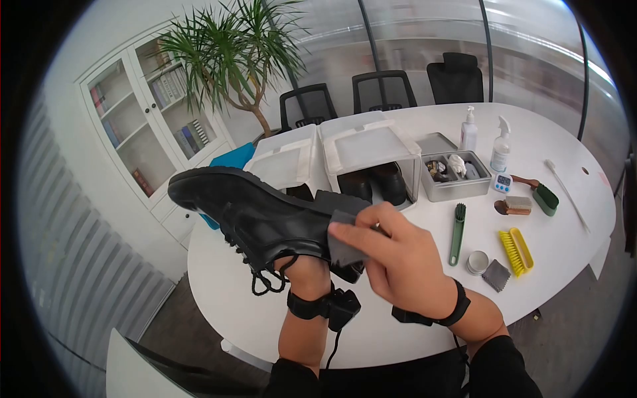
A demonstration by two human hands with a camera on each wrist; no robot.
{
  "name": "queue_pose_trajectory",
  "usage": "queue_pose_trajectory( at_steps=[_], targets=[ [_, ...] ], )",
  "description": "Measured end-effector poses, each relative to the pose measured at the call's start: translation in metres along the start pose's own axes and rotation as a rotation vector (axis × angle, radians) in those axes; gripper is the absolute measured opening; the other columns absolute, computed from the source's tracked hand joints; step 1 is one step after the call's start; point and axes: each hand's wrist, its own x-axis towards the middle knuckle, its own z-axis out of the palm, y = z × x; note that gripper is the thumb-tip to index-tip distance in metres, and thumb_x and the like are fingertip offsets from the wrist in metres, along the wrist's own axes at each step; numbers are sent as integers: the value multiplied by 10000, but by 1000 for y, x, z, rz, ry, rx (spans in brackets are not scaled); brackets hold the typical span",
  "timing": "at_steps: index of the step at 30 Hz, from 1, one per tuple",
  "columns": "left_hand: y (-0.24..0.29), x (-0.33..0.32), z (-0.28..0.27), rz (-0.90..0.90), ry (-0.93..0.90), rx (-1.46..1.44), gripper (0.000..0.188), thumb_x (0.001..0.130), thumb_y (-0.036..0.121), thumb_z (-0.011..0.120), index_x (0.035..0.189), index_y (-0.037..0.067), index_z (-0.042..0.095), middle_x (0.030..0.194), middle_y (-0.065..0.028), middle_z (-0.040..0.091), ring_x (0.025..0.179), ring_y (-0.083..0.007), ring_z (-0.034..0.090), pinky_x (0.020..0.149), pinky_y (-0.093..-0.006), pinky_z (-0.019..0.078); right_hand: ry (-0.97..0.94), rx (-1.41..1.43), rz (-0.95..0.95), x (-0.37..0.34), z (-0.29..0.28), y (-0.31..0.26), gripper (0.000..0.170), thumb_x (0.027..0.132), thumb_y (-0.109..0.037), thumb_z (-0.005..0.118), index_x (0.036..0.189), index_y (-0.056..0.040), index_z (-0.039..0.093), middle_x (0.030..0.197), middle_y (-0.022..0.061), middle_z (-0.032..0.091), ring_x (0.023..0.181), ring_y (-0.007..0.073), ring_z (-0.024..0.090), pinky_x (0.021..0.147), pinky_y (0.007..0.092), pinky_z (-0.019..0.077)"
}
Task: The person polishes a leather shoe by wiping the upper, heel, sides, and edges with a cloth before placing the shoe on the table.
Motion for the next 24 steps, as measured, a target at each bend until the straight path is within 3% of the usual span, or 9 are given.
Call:
queue_pose_trajectory(
  at_steps=[1, 2, 7, 9, 13, 15, 21, 24],
  targets=[
    [1, 2, 9, 58, 262, 374, 863, 942, 770, 317, 1417, 71, 496, 1373, -118, 579, 1191, -261, 598, 999, -447, 511, -10, -67, 64, 1, -1, 2, 614, 664, 137, 609, 1198, -137, 737, 981, 77, 597, 735, 238, 645, 596, 301, 525],
    [-7, 4, 0, -16, 303, 3, 911, 925, 813, 301, 1443, 83, 468, 1406, -123, 556, 1250, -290, 570, 1042, -452, 496, 4, -49, 25, 0, -2, 0, 593, 664, 136, 615, 1184, -120, 737, 973, 74, 592, 734, 236, 643, 591, 296, 518],
    [-2, 0, -10, -21, 236, -83, 936, 912, 834, 292, 1456, 90, 456, 1425, -130, 540, 1273, -308, 553, 1064, -466, 482, -103, 95, -52, -3, -6, -14, 580, 670, 134, 617, 1177, -122, 737, 978, 70, 593, 746, 242, 644, 611, 305, 522],
    [0, -3, -14, -27, 208, -125, 949, 906, 845, 288, 1462, 94, 450, 1435, -133, 532, 1285, -317, 545, 1076, -473, 475, 4, 51, -38, 1, -2, -1, 484, 714, 53, 668, 1164, -121, 716, 969, 37, 573, 696, 238, 639, 574, 340, 525],
    [3, -10, -27, -34, 167, -197, 967, 897, 861, 281, 1472, 99, 441, 1450, -138, 521, 1303, -331, 532, 1093, -483, 464, 55, 30, -10, 5, -7, 8, 518, 714, 101, 640, 1183, -110, 704, 982, 67, 576, 702, 260, 639, 585, 350, 523],
    [1, -10, -39, -153, -267, -891, 1158, 776, 973, 300, 1481, 60, 409, 1463, -179, 480, 1321, -348, 513, 1124, -477, 447, 34, 61, -9, 5, -9, 5, 533, 706, 111, 637, 1190, -105, 701, 981, 76, 575, 705, 262, 641, 588, 353, 520],
    [1, -11, -44, -97, -344, -896, 1147, 792, 963, 287, 1500, 67, 393, 1489, -175, 465, 1318, -358, 513, 1126, -504, 435, 52, 93, -17, 4, -6, 7, 541, 696, 99, 647, 1198, -95, 699, 991, 75, 586, 716, 263, 642, 588, 345, 522],
    [3, -11, -43, -57, -408, -909, 1148, 792, 965, 280, 1503, 70, 391, 1492, -172, 464, 1317, -360, 513, 1125, -507, 435, 63, 42, -127, -4, 1, -10, 525, 703, 61, 663, 1205, -85, 706, 985, 61, 587, 718, 229, 641, 579, 336, 522]
  ],
)
